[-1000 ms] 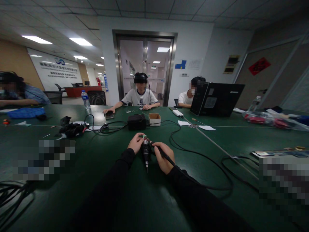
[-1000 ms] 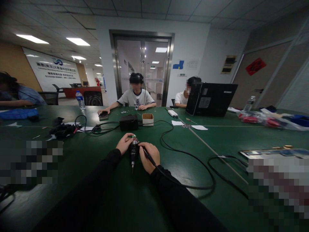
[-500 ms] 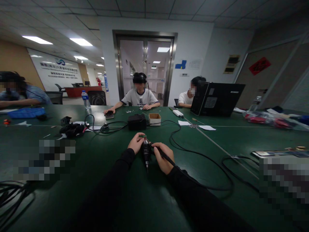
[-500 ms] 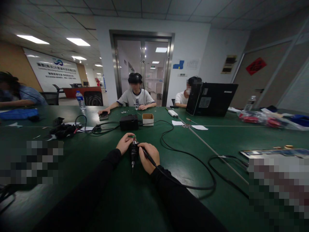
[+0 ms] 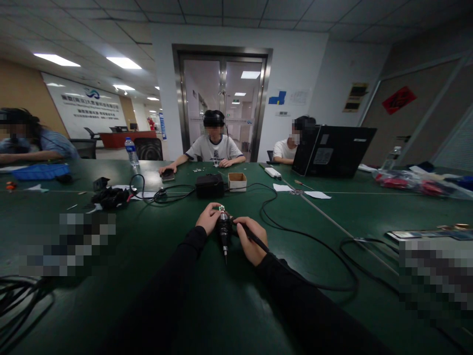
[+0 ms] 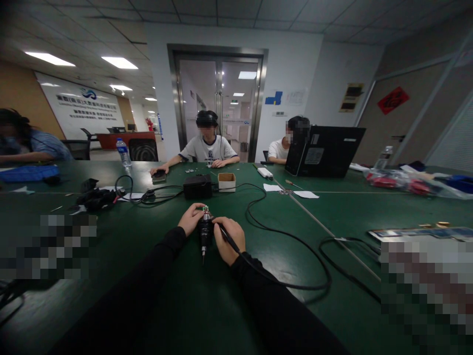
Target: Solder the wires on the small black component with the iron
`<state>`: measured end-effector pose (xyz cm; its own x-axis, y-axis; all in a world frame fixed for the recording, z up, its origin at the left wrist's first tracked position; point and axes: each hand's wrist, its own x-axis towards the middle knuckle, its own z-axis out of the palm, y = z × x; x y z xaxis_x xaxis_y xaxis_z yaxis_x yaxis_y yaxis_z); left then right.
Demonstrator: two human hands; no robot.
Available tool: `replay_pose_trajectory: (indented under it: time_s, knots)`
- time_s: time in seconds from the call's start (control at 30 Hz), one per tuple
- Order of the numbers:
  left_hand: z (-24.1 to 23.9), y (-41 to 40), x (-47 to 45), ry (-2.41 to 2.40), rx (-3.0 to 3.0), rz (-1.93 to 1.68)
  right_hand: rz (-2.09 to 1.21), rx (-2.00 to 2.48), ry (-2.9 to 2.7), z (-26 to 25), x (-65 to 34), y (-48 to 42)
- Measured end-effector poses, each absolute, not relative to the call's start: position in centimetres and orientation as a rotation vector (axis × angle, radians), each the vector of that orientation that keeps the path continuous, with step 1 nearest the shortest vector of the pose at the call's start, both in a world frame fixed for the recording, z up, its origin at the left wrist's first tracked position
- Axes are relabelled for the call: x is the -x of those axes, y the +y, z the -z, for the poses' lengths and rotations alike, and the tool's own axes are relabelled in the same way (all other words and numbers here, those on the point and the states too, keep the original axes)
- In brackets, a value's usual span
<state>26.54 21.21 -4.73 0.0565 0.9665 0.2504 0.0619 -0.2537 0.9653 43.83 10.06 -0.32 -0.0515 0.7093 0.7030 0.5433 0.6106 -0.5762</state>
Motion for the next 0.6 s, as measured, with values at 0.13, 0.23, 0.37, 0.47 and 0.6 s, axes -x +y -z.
replay_pose_trajectory:
  time_s: [0.13, 0.23, 0.37, 0.47, 0.6]
  knots:
    - [4.8, 21.2, -26.6, 1.073, -1.476, -1.327, -0.183, 1.045, -1.725, 0.3, -43.8, 10.1]
    - [4.8, 21.2, -26.7, 1.113, -1.474, -1.299, -0.168, 1.054, -1.707, 0.3, -43.7, 10.2]
    - [4.2, 20.9, -26.5, 1.356, -1.579, -1.223, -0.166, 1.032, -1.674, 0.4, -43.7, 10.3]
    - [3.5, 20.7, -25.9, 1.562, -1.679, -1.074, -0.172, 1.028, -1.663, 0.5, -43.9, 10.3]
    - [2.6, 20.3, -25.2, 1.603, -1.609, -0.951, -0.199, 1.033, -1.659, 0.7, -44.0, 10.4]
